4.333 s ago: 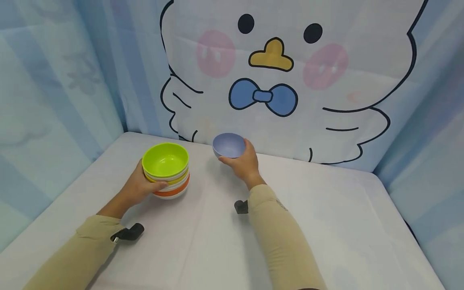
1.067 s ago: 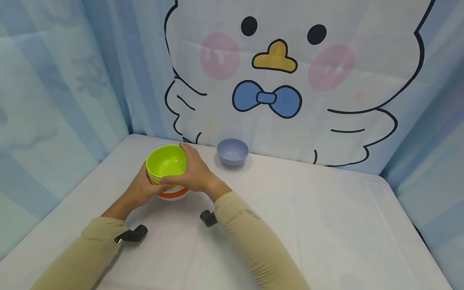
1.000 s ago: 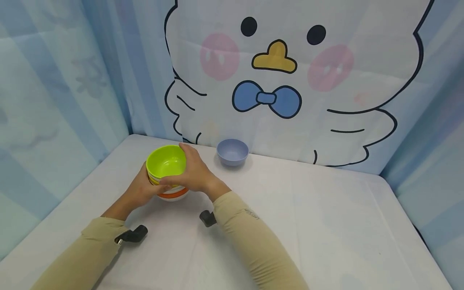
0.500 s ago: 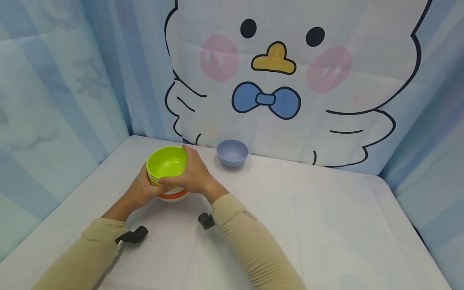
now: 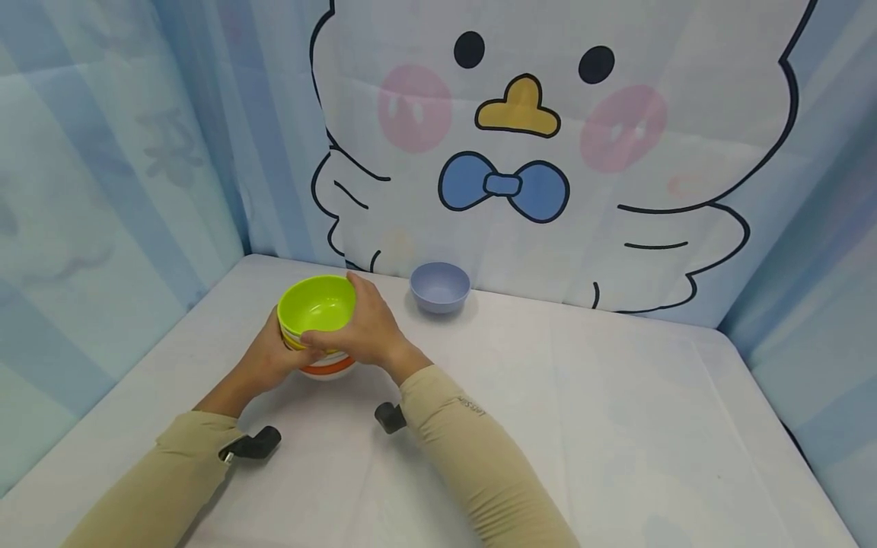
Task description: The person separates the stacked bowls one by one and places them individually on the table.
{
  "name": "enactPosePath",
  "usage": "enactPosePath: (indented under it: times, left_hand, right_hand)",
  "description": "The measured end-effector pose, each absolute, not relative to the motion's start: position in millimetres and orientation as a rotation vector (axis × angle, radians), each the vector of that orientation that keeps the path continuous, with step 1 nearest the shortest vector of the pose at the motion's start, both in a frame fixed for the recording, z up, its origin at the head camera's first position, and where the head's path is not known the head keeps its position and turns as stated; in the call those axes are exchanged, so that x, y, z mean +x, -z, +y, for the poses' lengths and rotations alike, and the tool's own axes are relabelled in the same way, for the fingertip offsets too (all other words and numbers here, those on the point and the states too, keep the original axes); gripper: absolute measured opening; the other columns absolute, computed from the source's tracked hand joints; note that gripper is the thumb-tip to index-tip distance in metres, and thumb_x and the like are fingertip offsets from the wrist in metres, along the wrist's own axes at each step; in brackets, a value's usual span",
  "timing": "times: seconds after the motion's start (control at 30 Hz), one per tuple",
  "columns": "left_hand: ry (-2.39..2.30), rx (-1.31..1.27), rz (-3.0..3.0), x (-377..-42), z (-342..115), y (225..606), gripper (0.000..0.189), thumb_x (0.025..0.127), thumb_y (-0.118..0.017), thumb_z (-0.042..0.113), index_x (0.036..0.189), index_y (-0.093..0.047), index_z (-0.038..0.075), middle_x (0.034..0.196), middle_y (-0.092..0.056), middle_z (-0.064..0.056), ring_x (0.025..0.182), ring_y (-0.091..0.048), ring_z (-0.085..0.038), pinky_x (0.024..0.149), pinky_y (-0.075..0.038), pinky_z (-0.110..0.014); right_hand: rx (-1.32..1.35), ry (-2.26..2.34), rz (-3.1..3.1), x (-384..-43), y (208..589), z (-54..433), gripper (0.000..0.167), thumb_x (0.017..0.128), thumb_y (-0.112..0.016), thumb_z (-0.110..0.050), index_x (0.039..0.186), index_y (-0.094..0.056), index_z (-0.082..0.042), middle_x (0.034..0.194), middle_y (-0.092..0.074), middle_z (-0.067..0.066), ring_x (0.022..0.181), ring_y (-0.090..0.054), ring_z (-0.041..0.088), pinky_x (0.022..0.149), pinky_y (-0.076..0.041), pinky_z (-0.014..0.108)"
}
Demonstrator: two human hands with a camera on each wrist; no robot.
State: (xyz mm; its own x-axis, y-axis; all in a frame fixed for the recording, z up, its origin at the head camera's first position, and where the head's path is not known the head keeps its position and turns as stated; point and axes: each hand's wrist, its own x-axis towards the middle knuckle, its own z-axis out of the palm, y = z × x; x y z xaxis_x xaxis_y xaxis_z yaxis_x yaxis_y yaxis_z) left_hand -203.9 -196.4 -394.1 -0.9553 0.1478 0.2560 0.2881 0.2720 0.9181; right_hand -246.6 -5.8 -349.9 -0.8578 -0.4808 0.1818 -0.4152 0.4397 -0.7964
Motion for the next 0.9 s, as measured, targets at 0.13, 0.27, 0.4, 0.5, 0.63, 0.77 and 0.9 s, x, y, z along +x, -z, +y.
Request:
enactPosePath:
  times: [0.13, 0.27, 0.4, 0.5, 0.63, 0.77, 0.9]
  left_hand:
    - [1.770, -0.407, -2.408, -204.9, -196.7, 393.8, 0.091, 0.082, -0.080, 0.009, 0.151, -0.021, 0.005, 0.143, -0.040, -0.015, 0.123, -0.044, -0.029, 0.107, -0.039, -0.049]
    - [1.776, -0.407, -2.403, -205.0, -197.0, 393.7, 0.091, 0.082, -0.080, 0.008, 0.151, -0.021, 0.005, 0.142, -0.041, -0.016, 0.123, -0.044, -0.029, 0.108, -0.038, -0.049]
    - [1.784, -0.398, -2.411, -203.9, -196.7, 393.4, 0.091, 0.083, -0.081, 0.009, 0.151, -0.020, 0.005, 0.142, -0.040, -0.016, 0.123, -0.044, -0.030, 0.109, -0.037, -0.050]
    - [1.766, -0.371, -2.434, -203.3, -196.6, 392.1, 0.092, 0.082, -0.081, 0.011, 0.151, -0.020, 0.004, 0.142, -0.040, -0.016, 0.123, -0.045, -0.031, 0.107, -0.038, -0.050]
    - [1.751, -0.373, -2.447, -204.1, -198.0, 390.1, 0.095, 0.081, -0.082, 0.012, 0.152, -0.019, 0.005, 0.143, -0.039, -0.016, 0.124, -0.044, -0.031, 0.106, -0.040, -0.049]
    - [1.754, -0.418, -2.442, -206.5, -199.8, 387.3, 0.097, 0.079, -0.083, 0.010, 0.153, -0.020, 0.007, 0.144, -0.039, -0.015, 0.125, -0.043, -0.031, 0.106, -0.040, -0.050]
    - [1.774, -0.420, -2.431, -207.4, -199.1, 385.2, 0.096, 0.078, -0.083, 0.009, 0.151, -0.022, 0.006, 0.143, -0.040, -0.015, 0.125, -0.044, -0.031, 0.106, -0.041, -0.050]
  right_hand:
    - [-0.802, 1.401, 2.615, -246.6, 349.0, -6.1, 0.109, 0.075, -0.081, -0.049, 0.157, -0.025, -0.005, 0.150, -0.040, 0.013, 0.119, -0.050, 0.025, 0.099, -0.048, 0.040]
    - [-0.784, 1.400, 2.620, -246.4, 348.6, -6.3, 0.108, 0.076, -0.080, -0.049, 0.157, -0.025, -0.005, 0.149, -0.041, 0.013, 0.119, -0.050, 0.025, 0.099, -0.048, 0.040]
    - [-0.763, 1.418, 2.609, -246.2, 349.8, -6.4, 0.107, 0.076, -0.080, -0.048, 0.157, -0.025, -0.005, 0.149, -0.042, 0.013, 0.119, -0.051, 0.025, 0.098, -0.049, 0.039]
    - [-0.757, 1.436, 2.591, -246.5, 349.9, -6.4, 0.107, 0.076, -0.080, -0.048, 0.157, -0.025, -0.006, 0.149, -0.042, 0.012, 0.118, -0.051, 0.024, 0.098, -0.049, 0.038]
    - [-0.761, 1.426, 2.585, -245.2, 348.1, -6.3, 0.107, 0.076, -0.081, -0.047, 0.157, -0.025, -0.006, 0.148, -0.042, 0.012, 0.118, -0.050, 0.024, 0.098, -0.048, 0.037]
    - [-0.798, 1.397, 2.605, -245.4, 347.1, -5.9, 0.107, 0.076, -0.081, -0.048, 0.157, -0.025, -0.006, 0.147, -0.042, 0.012, 0.118, -0.049, 0.024, 0.099, -0.047, 0.038]
    - [-0.820, 1.374, 2.618, -246.3, 347.7, -5.7, 0.108, 0.076, -0.081, -0.048, 0.157, -0.025, -0.005, 0.148, -0.041, 0.012, 0.119, -0.049, 0.024, 0.100, -0.047, 0.039]
